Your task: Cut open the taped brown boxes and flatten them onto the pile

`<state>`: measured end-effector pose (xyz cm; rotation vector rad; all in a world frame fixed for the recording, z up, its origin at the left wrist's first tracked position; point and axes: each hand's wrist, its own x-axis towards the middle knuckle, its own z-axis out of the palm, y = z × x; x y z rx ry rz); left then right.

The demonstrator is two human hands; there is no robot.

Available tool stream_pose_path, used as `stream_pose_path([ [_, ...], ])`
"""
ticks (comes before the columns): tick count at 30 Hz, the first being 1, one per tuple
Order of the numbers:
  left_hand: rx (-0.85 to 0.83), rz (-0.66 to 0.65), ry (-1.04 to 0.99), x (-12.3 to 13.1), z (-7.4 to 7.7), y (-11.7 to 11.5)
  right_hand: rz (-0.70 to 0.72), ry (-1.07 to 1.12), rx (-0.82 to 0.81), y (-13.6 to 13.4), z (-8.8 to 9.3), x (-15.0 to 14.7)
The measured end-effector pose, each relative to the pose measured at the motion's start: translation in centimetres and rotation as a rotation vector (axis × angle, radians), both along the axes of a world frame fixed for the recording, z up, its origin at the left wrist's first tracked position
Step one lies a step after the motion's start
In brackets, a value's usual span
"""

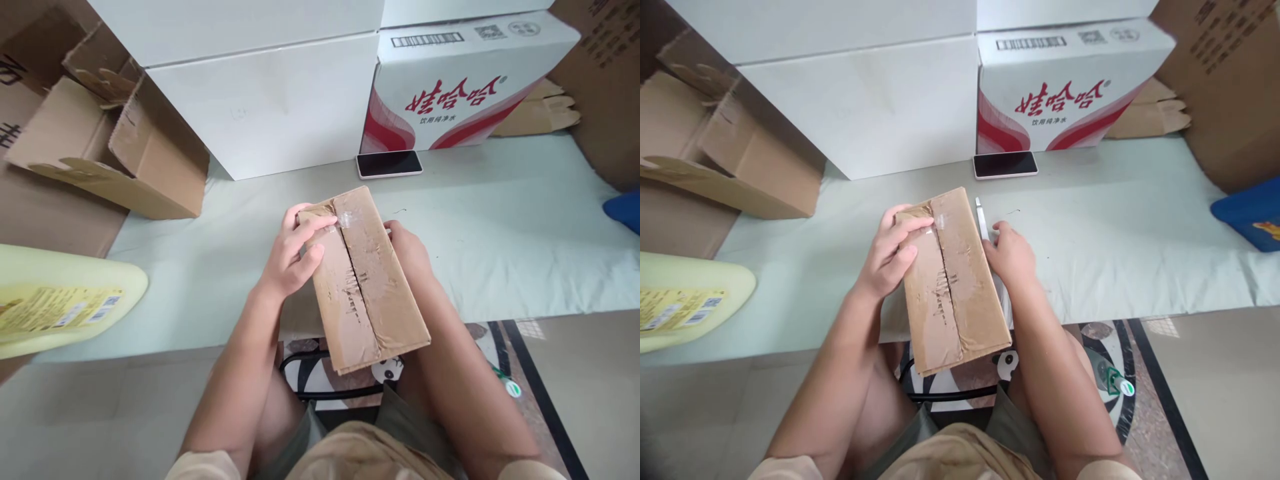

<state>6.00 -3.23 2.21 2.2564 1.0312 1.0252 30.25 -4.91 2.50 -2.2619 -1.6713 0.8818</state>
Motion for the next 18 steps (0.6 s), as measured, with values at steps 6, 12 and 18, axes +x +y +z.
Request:
stream_pose_path([
  [6, 0.022, 0.043, -0.030, -0.1, -0.6, -0.5, -0.039, -0.065, -0.029, 0.3, 0.6, -0.1],
  [12, 0.005, 0.069, -0.011, -0.7, -0.9, -0.8, -0.146, 0.012, 0.081, 0.3, 0.5, 0.5],
  [18, -0.008, 0.047, -0.041, -0.6, -1.0, -0.8, -0.256, 0.689, 0.275, -0.3, 2.0, 0.4],
])
